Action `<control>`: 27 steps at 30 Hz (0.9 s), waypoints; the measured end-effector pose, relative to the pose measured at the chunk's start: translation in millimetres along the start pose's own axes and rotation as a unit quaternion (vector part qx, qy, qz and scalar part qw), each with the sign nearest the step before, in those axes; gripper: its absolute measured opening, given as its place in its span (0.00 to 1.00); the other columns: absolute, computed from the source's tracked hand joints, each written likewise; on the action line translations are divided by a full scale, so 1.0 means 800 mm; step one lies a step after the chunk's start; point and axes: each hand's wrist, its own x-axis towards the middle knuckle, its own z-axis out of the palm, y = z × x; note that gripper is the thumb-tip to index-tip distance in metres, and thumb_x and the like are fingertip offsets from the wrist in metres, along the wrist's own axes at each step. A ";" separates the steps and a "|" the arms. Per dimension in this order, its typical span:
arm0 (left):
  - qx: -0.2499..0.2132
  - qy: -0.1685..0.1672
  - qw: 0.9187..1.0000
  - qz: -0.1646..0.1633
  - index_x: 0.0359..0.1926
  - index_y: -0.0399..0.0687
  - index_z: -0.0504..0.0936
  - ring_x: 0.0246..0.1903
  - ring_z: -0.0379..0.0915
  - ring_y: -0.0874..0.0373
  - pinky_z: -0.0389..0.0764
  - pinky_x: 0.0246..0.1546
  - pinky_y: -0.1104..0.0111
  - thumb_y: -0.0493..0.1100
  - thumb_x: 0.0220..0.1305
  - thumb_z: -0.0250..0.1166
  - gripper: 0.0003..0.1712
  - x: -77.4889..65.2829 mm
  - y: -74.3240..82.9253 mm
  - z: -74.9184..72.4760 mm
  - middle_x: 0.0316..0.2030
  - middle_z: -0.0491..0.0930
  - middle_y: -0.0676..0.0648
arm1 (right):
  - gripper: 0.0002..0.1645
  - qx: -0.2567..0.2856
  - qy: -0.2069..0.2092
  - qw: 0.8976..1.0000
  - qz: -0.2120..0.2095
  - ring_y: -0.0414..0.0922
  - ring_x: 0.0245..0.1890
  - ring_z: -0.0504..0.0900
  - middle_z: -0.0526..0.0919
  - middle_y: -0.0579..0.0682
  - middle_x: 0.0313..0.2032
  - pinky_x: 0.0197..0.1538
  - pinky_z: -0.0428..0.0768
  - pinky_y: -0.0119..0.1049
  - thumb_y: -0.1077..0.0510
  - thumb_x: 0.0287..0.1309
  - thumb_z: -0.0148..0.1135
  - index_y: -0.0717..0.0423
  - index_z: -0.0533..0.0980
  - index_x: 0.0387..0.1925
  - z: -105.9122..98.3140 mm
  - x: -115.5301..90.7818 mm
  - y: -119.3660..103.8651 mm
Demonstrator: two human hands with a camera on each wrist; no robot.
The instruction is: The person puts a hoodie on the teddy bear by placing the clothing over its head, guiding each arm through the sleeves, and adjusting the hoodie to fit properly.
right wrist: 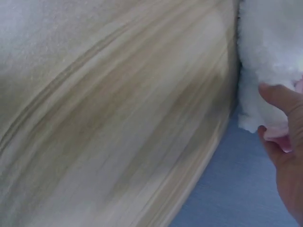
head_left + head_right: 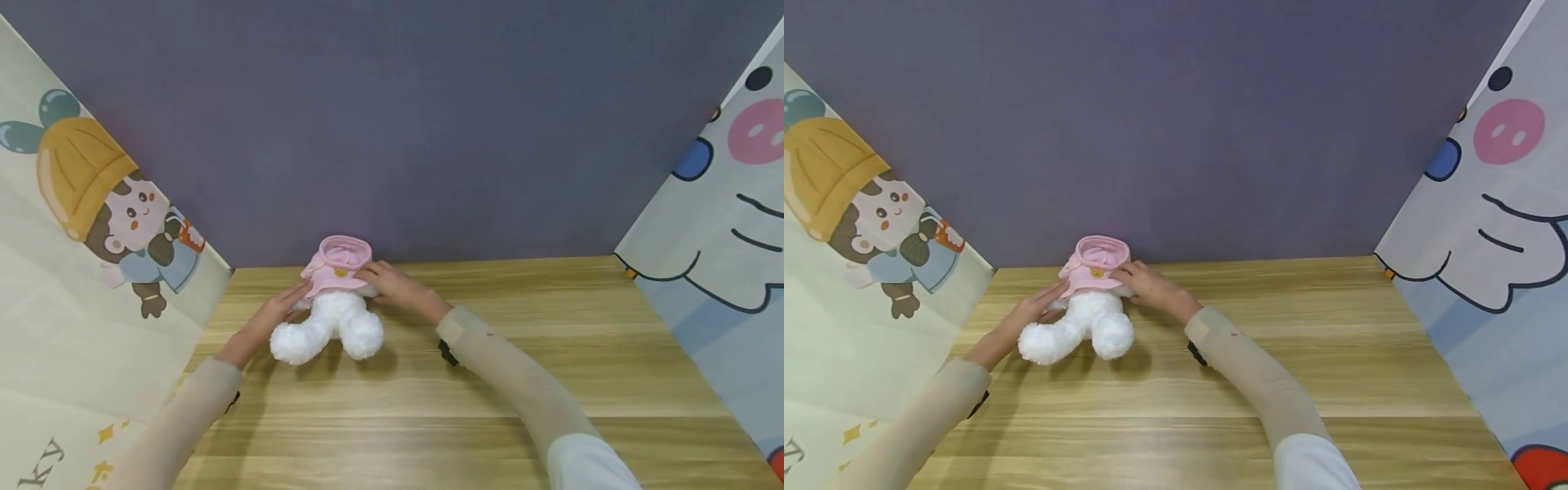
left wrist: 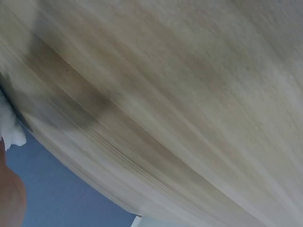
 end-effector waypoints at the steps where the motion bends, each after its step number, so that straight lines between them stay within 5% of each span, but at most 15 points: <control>1: 0.003 0.004 1.000 0.004 0.66 0.27 0.72 0.59 0.74 0.33 0.79 0.54 0.49 0.25 0.54 0.73 0.38 0.001 0.000 0.000 0.65 0.72 0.31 | 0.39 0.000 0.006 1.000 -0.003 0.53 0.63 0.71 0.70 0.55 0.68 0.68 0.70 0.43 0.62 0.58 0.74 0.53 0.69 0.69 0.001 0.001 0.001; 12: 0.005 -0.001 1.000 0.013 0.65 0.31 0.74 0.58 0.76 0.36 0.80 0.54 0.50 0.28 0.53 0.75 0.37 0.014 0.012 0.005 0.63 0.76 0.34 | 0.32 -0.005 0.041 0.998 -0.040 0.56 0.54 0.78 0.79 0.56 0.59 0.61 0.77 0.47 0.67 0.50 0.76 0.56 0.78 0.58 -0.008 -0.017 0.008; 17: -0.017 -0.012 1.000 0.017 0.66 0.31 0.74 0.58 0.77 0.37 0.81 0.53 0.50 0.28 0.53 0.75 0.38 0.034 0.027 0.020 0.63 0.75 0.34 | 0.31 -0.004 0.049 0.997 -0.055 0.57 0.56 0.78 0.80 0.58 0.57 0.63 0.76 0.49 0.69 0.47 0.77 0.57 0.80 0.56 -0.019 -0.047 0.020; 27: -0.102 -0.084 0.991 -0.036 0.72 0.38 0.68 0.66 0.70 0.44 0.75 0.62 0.56 0.32 0.65 0.69 0.36 0.087 0.086 0.060 0.70 0.68 0.40 | 0.26 0.038 0.087 0.993 -0.076 0.59 0.53 0.80 0.83 0.60 0.51 0.60 0.78 0.52 0.74 0.45 0.75 0.62 0.82 0.49 -0.045 -0.126 0.050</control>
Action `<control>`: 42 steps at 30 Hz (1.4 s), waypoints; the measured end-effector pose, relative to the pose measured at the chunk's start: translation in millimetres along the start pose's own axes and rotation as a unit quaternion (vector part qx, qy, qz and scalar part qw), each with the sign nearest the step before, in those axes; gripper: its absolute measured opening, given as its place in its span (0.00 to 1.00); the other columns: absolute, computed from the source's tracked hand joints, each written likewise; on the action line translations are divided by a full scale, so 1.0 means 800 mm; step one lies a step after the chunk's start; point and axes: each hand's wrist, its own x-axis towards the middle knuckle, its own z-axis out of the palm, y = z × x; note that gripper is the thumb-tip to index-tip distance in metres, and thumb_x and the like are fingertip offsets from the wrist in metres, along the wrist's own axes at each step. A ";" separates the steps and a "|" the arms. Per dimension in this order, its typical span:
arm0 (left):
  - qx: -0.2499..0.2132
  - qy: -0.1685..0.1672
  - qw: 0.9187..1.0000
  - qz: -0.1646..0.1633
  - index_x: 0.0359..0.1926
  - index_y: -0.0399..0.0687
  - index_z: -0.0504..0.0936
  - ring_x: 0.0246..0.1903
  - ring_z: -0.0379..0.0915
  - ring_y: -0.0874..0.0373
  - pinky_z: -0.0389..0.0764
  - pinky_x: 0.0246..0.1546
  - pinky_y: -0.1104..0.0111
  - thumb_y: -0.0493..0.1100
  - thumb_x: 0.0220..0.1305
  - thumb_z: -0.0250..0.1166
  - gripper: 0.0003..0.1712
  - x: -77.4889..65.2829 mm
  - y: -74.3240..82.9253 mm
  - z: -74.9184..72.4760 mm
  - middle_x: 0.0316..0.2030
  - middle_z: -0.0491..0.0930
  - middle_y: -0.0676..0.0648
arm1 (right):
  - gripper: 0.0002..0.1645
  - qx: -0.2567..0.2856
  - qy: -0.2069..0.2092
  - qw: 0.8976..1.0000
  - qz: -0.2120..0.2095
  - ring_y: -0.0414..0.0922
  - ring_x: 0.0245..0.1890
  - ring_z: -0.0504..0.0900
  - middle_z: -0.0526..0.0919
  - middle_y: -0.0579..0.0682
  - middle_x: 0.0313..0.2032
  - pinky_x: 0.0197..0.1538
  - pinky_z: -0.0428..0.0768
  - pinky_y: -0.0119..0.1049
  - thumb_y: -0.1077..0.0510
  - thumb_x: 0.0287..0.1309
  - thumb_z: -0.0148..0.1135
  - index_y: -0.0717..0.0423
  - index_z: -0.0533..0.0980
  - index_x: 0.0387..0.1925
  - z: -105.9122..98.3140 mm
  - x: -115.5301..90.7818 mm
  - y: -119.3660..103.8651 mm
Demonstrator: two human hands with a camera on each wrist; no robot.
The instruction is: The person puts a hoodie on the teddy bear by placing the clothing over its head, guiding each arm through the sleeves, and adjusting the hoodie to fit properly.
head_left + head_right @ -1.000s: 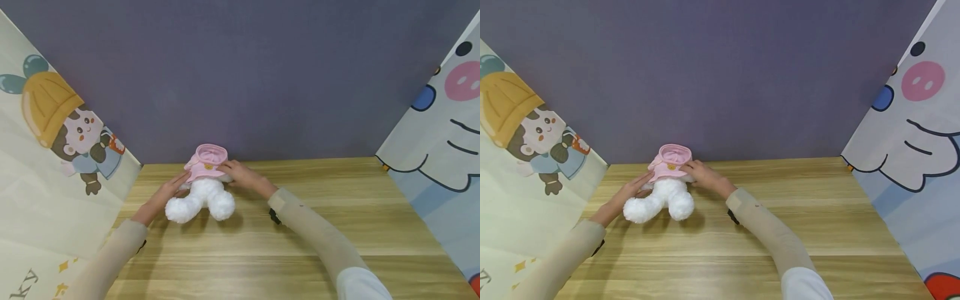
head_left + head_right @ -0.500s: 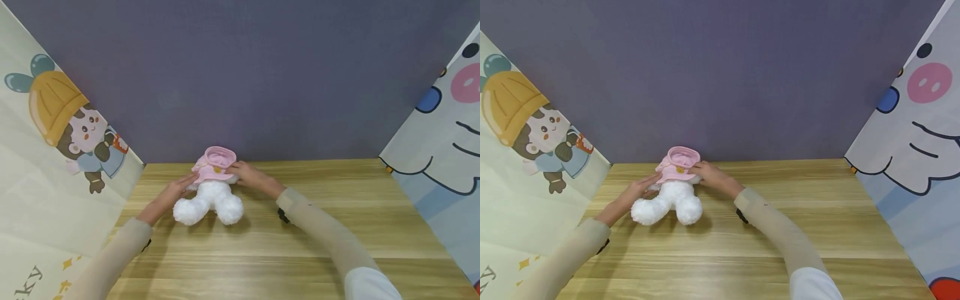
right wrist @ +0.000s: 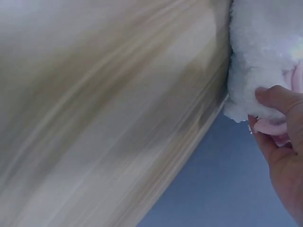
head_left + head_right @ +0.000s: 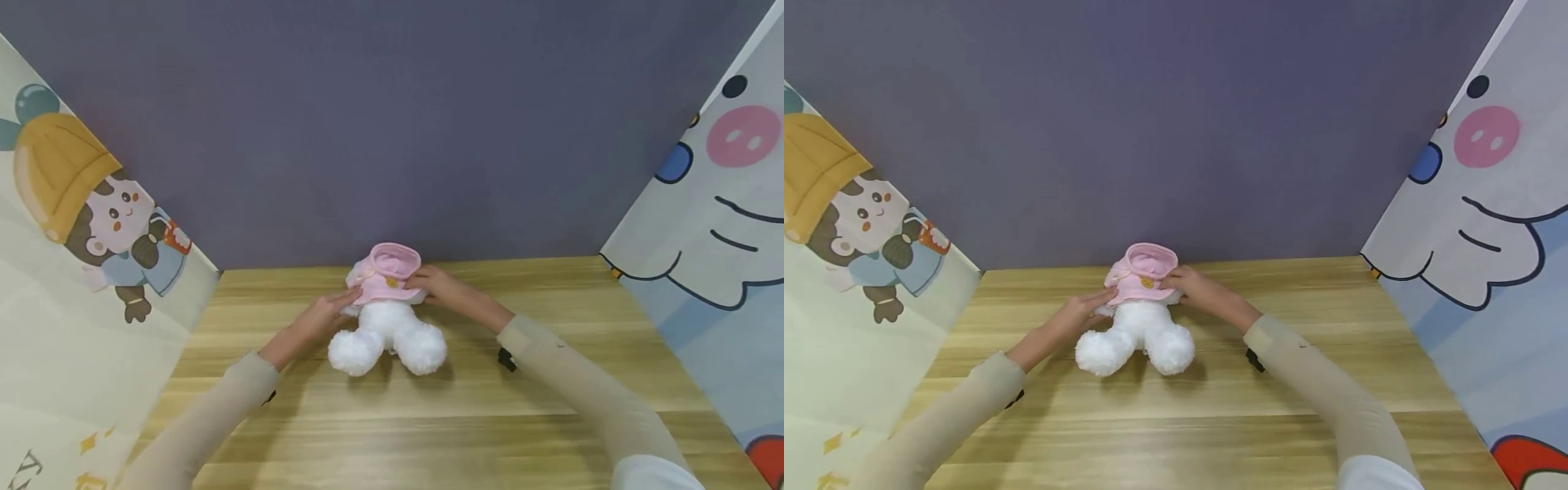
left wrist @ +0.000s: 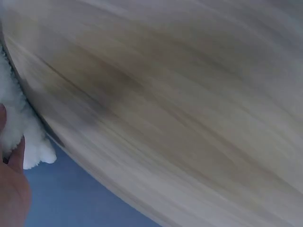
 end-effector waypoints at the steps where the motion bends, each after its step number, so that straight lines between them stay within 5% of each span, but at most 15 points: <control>1: -0.007 -0.002 1.000 0.000 0.72 0.38 0.68 0.66 0.69 0.44 0.74 0.62 0.56 0.33 0.65 0.69 0.36 0.005 0.006 0.005 0.70 0.68 0.40 | 0.26 0.000 0.005 1.000 -0.005 0.59 0.53 0.81 0.83 0.61 0.50 0.58 0.79 0.51 0.75 0.43 0.75 0.63 0.82 0.49 -0.004 -0.008 0.000; 6: 0.000 -0.006 0.999 0.034 0.71 0.36 0.69 0.66 0.70 0.45 0.74 0.63 0.59 0.34 0.67 0.67 0.33 0.032 0.029 0.022 0.69 0.69 0.39 | 0.26 -0.012 0.013 1.000 -0.006 0.58 0.50 0.82 0.83 0.60 0.48 0.53 0.82 0.50 0.77 0.41 0.76 0.63 0.82 0.47 -0.026 -0.045 -0.004; 12: 0.030 0.004 0.995 0.094 0.66 0.31 0.73 0.60 0.75 0.42 0.79 0.58 0.59 0.35 0.67 0.68 0.29 0.044 0.048 0.042 0.65 0.74 0.34 | 0.30 -0.030 -0.030 0.998 0.051 0.55 0.54 0.81 0.82 0.57 0.52 0.56 0.81 0.48 0.74 0.44 0.77 0.58 0.82 0.52 -0.042 -0.081 -0.031; 19: 0.024 0.011 0.995 0.101 0.67 0.29 0.72 0.61 0.75 0.40 0.79 0.58 0.59 0.35 0.67 0.67 0.29 0.028 0.060 0.048 0.64 0.74 0.33 | 0.30 -0.045 -0.033 0.997 0.060 0.55 0.54 0.81 0.81 0.58 0.55 0.55 0.82 0.48 0.70 0.46 0.76 0.58 0.80 0.54 -0.038 -0.096 -0.050; 24: 0.026 0.031 0.995 0.096 0.66 0.30 0.74 0.60 0.76 0.40 0.79 0.58 0.59 0.33 0.65 0.69 0.29 0.032 0.062 0.048 0.63 0.75 0.33 | 0.29 -0.046 -0.031 0.996 0.063 0.56 0.56 0.80 0.80 0.59 0.56 0.56 0.81 0.50 0.69 0.49 0.74 0.58 0.79 0.55 -0.040 -0.096 -0.047; 42: 0.029 0.006 0.993 0.113 0.67 0.30 0.73 0.59 0.78 0.42 0.80 0.55 0.64 0.37 0.63 0.72 0.34 0.040 0.086 0.061 0.64 0.74 0.33 | 0.30 -0.039 -0.022 0.997 0.063 0.55 0.51 0.85 0.85 0.56 0.53 0.49 0.85 0.47 0.67 0.46 0.79 0.58 0.80 0.54 -0.052 -0.131 -0.047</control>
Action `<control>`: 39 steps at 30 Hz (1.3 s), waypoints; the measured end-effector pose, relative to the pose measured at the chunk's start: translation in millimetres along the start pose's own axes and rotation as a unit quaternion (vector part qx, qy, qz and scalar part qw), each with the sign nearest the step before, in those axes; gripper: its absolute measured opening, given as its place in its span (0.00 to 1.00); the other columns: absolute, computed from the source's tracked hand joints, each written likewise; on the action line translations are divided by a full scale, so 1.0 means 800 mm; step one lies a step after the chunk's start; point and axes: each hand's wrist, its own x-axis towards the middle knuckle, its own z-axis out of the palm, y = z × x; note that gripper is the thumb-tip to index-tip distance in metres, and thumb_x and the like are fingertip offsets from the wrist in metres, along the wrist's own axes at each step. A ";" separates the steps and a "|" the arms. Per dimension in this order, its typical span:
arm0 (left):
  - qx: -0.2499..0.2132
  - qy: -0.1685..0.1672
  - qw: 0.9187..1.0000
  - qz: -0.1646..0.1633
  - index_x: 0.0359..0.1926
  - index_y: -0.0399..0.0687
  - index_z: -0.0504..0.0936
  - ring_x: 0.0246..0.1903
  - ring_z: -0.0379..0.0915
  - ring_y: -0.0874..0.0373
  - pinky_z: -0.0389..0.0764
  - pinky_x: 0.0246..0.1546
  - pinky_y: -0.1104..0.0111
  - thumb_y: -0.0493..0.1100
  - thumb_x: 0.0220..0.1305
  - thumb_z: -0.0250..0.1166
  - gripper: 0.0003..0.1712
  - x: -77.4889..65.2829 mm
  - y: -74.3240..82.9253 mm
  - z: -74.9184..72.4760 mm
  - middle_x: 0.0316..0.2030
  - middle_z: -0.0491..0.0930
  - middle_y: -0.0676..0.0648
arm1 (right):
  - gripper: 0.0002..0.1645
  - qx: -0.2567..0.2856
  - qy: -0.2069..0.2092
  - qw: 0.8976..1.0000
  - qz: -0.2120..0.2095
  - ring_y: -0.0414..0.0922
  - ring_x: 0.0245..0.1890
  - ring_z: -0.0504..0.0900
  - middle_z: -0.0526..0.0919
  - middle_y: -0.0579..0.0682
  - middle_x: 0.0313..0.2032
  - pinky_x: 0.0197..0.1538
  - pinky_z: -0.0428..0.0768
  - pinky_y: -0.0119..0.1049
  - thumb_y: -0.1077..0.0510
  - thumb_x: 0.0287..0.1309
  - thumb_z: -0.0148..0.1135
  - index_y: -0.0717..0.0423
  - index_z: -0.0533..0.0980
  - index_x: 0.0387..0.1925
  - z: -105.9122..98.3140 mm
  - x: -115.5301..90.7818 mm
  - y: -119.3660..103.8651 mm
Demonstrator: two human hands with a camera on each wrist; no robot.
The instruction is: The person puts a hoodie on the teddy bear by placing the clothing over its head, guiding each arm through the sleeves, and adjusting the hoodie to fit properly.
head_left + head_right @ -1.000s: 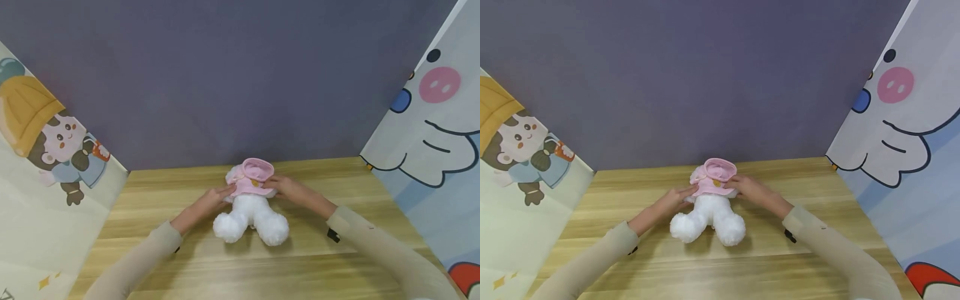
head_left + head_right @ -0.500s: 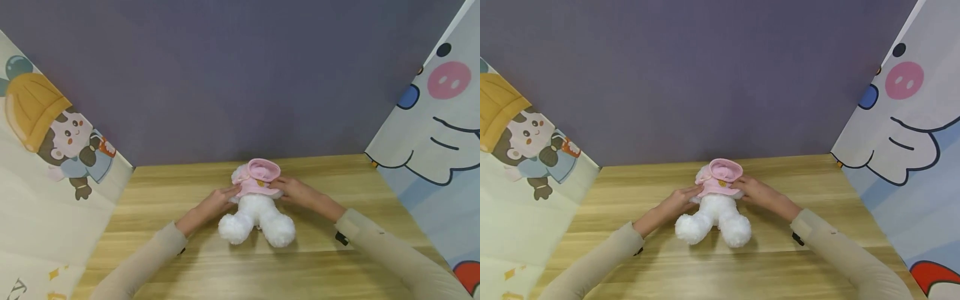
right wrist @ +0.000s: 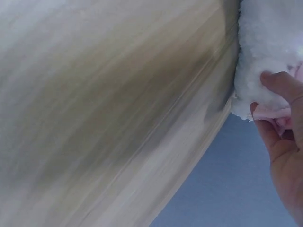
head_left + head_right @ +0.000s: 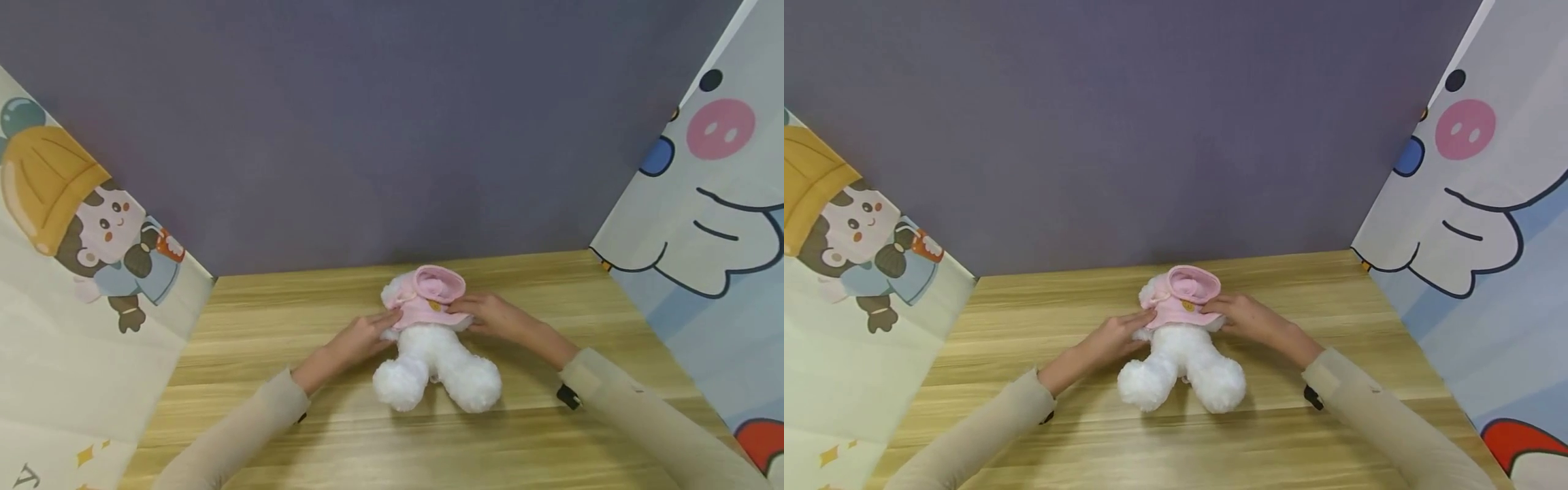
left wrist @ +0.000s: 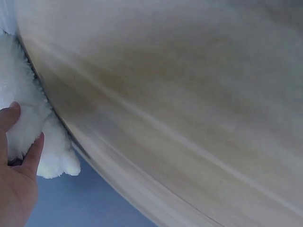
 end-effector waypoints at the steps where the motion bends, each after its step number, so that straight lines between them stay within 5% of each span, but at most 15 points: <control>1: 0.000 0.002 1.000 0.000 0.67 0.29 0.73 0.59 0.78 0.42 0.80 0.55 0.64 0.36 0.62 0.73 0.34 -0.001 0.001 0.000 0.64 0.74 0.33 | 0.31 0.003 0.001 1.000 0.001 0.55 0.51 0.85 0.84 0.57 0.53 0.50 0.85 0.47 0.68 0.46 0.79 0.58 0.81 0.55 -0.001 0.000 -0.001; 18: 0.012 0.010 1.000 -0.007 0.64 0.29 0.75 0.58 0.79 0.42 0.80 0.55 0.62 0.33 0.63 0.71 0.29 -0.011 -0.007 0.004 0.60 0.78 0.32 | 0.32 -0.007 0.010 1.000 -0.008 0.54 0.52 0.84 0.83 0.57 0.54 0.51 0.84 0.45 0.72 0.46 0.76 0.58 0.80 0.55 0.022 0.012 -0.010; 23: 0.001 0.004 1.000 0.003 0.62 0.28 0.76 0.57 0.79 0.41 0.80 0.55 0.61 0.33 0.63 0.70 0.28 -0.009 -0.003 0.007 0.58 0.79 0.31 | 0.33 -0.003 0.010 1.000 0.006 0.56 0.53 0.84 0.84 0.58 0.54 0.51 0.85 0.47 0.73 0.45 0.76 0.58 0.80 0.56 0.023 0.002 -0.013; 31: -0.011 0.005 0.999 -0.031 0.64 0.29 0.76 0.58 0.79 0.43 0.80 0.56 0.63 0.32 0.62 0.70 0.29 -0.016 0.017 0.014 0.59 0.79 0.33 | 0.32 0.017 0.005 1.000 0.024 0.55 0.54 0.84 0.84 0.57 0.54 0.52 0.84 0.46 0.72 0.45 0.77 0.59 0.81 0.55 0.016 -0.008 -0.026; 39: 0.038 -0.030 0.998 -0.037 0.66 0.33 0.75 0.59 0.78 0.45 0.81 0.56 0.62 0.43 0.70 0.66 0.29 -0.019 0.021 -0.010 0.61 0.78 0.35 | 0.26 0.032 -0.039 0.999 0.007 0.52 0.50 0.85 0.83 0.57 0.54 0.50 0.85 0.44 0.64 0.57 0.74 0.59 0.78 0.57 0.004 0.006 -0.026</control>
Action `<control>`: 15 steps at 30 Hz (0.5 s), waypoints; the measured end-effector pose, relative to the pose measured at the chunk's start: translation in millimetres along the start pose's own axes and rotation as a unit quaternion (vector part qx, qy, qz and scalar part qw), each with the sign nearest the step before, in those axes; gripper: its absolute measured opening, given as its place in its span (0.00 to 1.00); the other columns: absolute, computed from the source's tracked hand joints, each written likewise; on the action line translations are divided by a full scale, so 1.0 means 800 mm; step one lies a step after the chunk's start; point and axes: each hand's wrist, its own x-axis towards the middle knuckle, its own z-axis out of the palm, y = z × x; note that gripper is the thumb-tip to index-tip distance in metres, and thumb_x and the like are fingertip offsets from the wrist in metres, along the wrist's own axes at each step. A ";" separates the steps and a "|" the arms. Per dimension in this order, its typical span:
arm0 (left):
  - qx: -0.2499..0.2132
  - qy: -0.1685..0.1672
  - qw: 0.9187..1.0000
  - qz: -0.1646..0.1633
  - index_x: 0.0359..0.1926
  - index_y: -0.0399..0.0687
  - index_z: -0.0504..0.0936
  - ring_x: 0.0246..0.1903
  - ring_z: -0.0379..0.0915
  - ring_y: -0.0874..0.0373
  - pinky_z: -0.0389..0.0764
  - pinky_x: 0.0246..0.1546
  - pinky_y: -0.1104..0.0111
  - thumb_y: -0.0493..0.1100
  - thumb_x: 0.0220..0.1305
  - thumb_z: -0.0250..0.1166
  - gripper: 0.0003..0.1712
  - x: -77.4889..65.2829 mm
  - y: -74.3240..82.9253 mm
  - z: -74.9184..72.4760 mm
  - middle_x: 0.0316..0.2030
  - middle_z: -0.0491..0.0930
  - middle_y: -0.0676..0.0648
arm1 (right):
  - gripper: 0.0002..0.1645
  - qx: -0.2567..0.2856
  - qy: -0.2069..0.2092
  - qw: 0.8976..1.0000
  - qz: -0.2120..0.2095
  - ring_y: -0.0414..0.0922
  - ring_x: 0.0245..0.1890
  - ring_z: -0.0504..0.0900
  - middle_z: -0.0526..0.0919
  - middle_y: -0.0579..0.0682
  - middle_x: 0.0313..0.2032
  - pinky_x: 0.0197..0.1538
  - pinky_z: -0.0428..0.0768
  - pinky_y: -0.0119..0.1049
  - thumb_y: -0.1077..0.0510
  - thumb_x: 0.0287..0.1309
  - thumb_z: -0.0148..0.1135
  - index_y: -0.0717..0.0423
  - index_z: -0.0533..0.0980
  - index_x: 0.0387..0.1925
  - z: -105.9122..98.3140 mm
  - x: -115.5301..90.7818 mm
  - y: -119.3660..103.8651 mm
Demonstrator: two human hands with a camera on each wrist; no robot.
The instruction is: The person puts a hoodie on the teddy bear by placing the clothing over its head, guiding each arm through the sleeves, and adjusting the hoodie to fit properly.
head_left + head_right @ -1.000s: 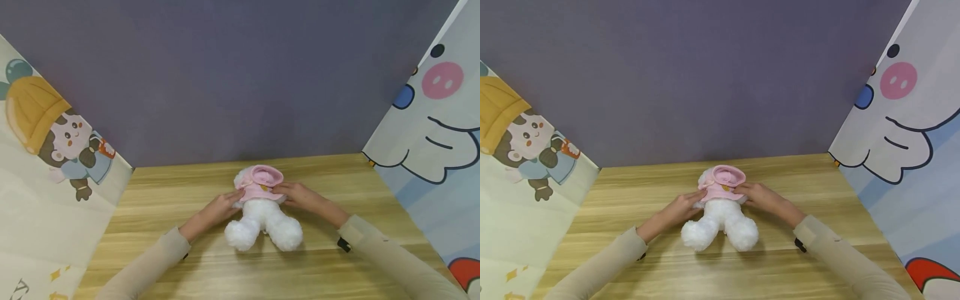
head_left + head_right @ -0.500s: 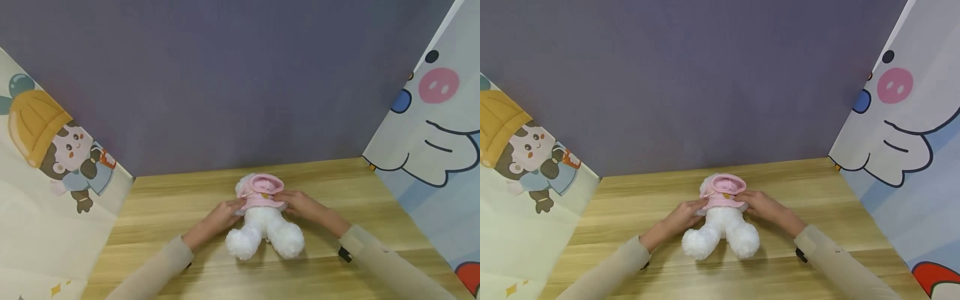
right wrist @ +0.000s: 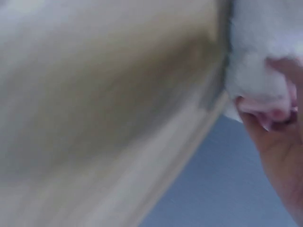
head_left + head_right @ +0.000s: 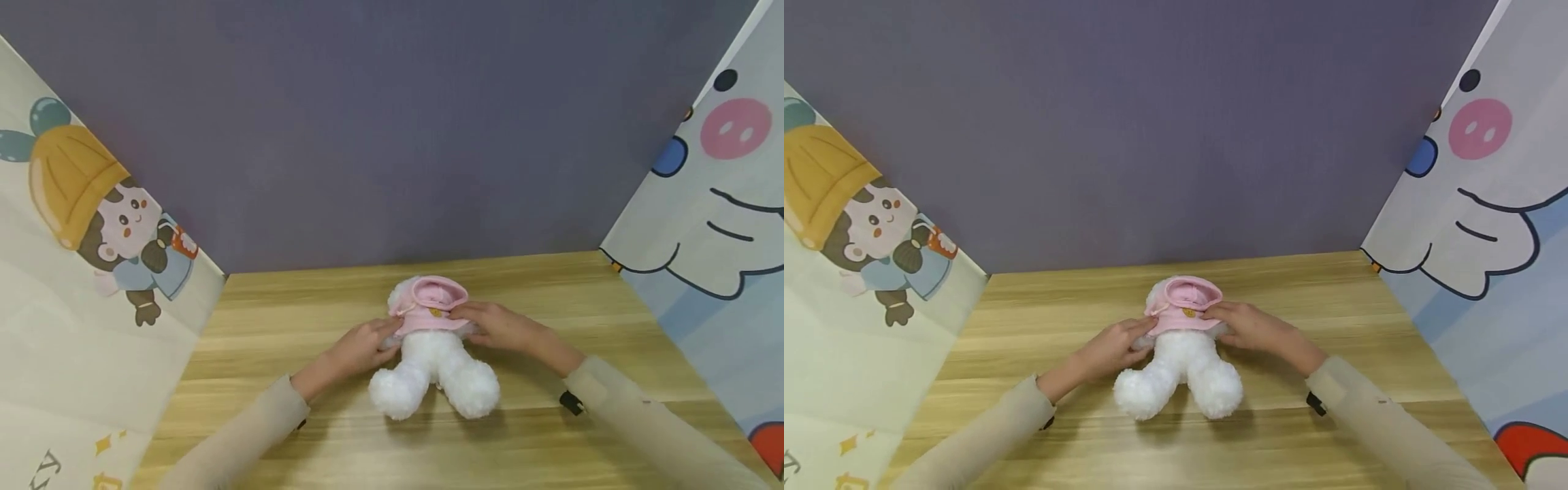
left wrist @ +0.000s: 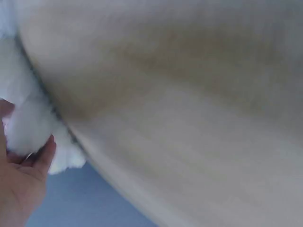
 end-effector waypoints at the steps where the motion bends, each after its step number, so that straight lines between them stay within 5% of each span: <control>1: 0.010 -0.006 1.000 -0.003 0.66 0.35 0.75 0.59 0.78 0.45 0.81 0.56 0.61 0.46 0.71 0.65 0.28 0.001 -0.001 -0.006 0.61 0.79 0.36 | 0.24 0.006 -0.008 1.000 -0.001 0.50 0.49 0.85 0.83 0.57 0.54 0.49 0.85 0.43 0.62 0.60 0.72 0.60 0.78 0.57 -0.005 0.004 -0.001; 5: 0.036 -0.003 0.999 -0.012 0.63 0.43 0.80 0.54 0.81 0.49 0.84 0.50 0.60 0.50 0.71 0.64 0.25 0.012 -0.003 -0.027 0.57 0.82 0.42 | 0.19 -0.002 0.002 1.000 -0.011 0.44 0.43 0.85 0.85 0.54 0.50 0.44 0.85 0.40 0.58 0.66 0.67 0.59 0.81 0.56 -0.021 0.017 -0.003; 10: 0.040 0.028 0.999 0.004 0.56 0.46 0.84 0.44 0.83 0.56 0.85 0.41 0.65 0.49 0.69 0.68 0.19 0.030 0.001 -0.037 0.48 0.84 0.48 | 0.13 -0.040 0.065 0.997 -0.017 0.43 0.39 0.83 0.86 0.53 0.45 0.41 0.85 0.41 0.61 0.61 0.70 0.57 0.85 0.48 -0.034 0.027 -0.004; 15: 0.057 0.001 0.998 0.036 0.56 0.45 0.84 0.45 0.82 0.56 0.84 0.43 0.65 0.51 0.68 0.68 0.21 0.050 0.004 -0.036 0.51 0.82 0.47 | 0.08 -0.066 0.110 0.992 -0.012 0.47 0.35 0.86 0.87 0.53 0.38 0.38 0.85 0.43 0.67 0.58 0.70 0.60 0.85 0.41 -0.044 0.033 -0.004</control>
